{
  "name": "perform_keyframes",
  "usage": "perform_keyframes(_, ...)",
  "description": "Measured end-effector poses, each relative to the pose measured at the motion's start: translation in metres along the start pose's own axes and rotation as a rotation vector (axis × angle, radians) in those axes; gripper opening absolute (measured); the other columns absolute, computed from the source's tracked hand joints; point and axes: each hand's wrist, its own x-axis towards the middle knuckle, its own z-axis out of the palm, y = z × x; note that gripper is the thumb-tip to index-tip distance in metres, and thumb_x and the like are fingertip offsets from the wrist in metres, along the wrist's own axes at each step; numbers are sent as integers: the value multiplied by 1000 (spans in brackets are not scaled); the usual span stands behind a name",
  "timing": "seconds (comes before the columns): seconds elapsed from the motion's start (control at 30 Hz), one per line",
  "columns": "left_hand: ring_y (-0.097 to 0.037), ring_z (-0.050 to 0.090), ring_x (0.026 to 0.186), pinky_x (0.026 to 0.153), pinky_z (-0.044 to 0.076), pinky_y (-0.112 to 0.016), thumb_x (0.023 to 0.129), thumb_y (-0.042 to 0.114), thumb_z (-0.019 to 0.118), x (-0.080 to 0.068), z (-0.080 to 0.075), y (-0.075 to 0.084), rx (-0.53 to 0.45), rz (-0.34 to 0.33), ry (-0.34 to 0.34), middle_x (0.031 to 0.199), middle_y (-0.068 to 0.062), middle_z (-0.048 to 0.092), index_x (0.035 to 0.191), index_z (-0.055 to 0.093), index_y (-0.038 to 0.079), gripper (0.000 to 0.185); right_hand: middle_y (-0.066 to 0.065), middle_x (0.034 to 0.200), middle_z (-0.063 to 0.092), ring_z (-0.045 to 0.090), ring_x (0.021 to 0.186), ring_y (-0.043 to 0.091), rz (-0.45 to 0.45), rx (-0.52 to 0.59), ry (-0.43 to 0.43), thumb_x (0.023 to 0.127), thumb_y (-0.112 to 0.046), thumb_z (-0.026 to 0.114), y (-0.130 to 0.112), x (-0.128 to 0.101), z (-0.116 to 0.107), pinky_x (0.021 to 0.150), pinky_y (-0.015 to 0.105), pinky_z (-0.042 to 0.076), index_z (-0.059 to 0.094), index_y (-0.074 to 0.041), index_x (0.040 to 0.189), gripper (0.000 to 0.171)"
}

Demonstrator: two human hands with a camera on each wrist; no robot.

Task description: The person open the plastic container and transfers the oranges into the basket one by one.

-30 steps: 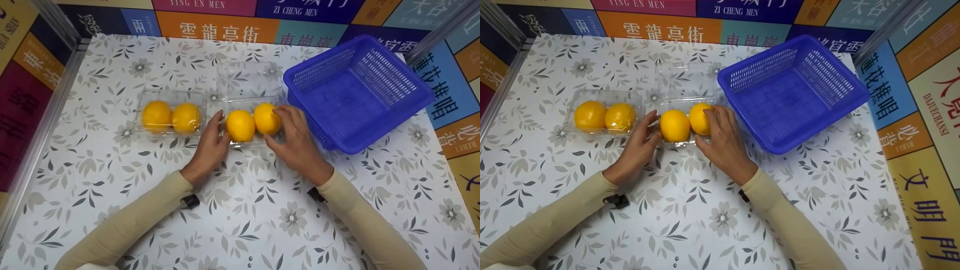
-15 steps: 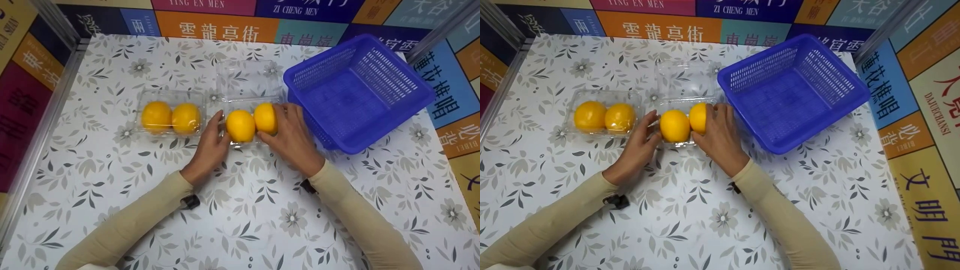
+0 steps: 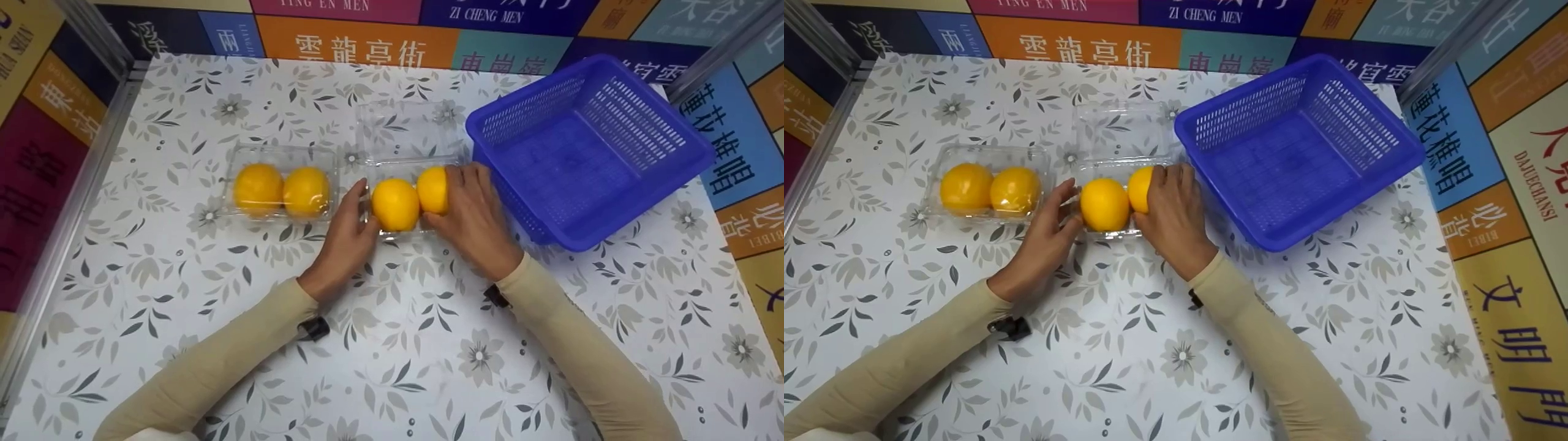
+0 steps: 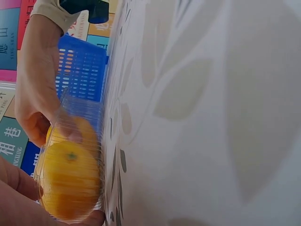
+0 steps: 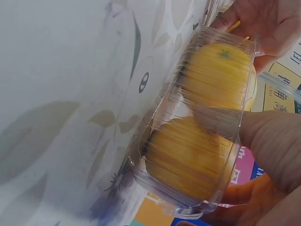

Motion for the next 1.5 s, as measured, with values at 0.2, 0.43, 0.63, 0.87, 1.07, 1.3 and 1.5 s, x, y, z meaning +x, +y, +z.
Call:
perform_keyframes(0.2,-41,40,158,129,38,-53,108,3,51,0,2,2,9,6,2,177,-23,30,172,23,-2,70,32,138,62,53,134,45,36,64,52,85,-27,91,0,-1,-4,113,54,49,60,10,142,74)
perform_keyframes(0.43,-41,42,157,128,39,-53,108,2,53,0,2,0,13,15,4,178,-22,29,172,23,-3,71,31,135,62,57,126,45,-111,61,188,86,-28,93,-9,-10,-15,113,53,50,58,10,141,75)
perform_keyframes(0.63,-41,42,157,128,39,-53,108,2,52,-1,2,-1,6,3,8,177,-23,30,172,24,-3,70,29,135,63,56,129,44,-185,97,212,86,-27,93,-15,-20,-34,117,52,48,59,9,141,74)
perform_keyframes(0.87,-40,41,158,127,40,-52,107,2,51,-1,3,-1,-2,0,6,175,-24,32,172,24,-2,71,27,138,65,53,139,44,-166,151,216,85,-25,95,1,-34,-75,116,60,49,62,7,139,72)
perform_keyframes(1.07,-39,39,159,129,38,-50,108,3,51,-1,0,0,0,-10,0,176,-22,31,173,23,0,71,25,137,66,55,130,42,-86,183,225,84,-22,96,28,-45,-106,104,59,49,65,5,138,68)
perform_keyframes(1.3,-39,40,159,129,37,-53,108,3,50,0,1,1,-11,-11,-3,176,-23,31,173,23,-1,71,27,135,68,55,124,46,28,170,248,84,-20,95,62,-52,-134,98,60,43,64,7,139,69)
perform_keyframes(1.5,-38,39,159,129,38,-53,108,2,51,-1,0,0,-12,-17,-7,178,-20,29,173,22,0,72,32,135,66,53,124,49,125,143,211,86,-21,94,92,-53,-139,95,63,41,62,10,141,72)
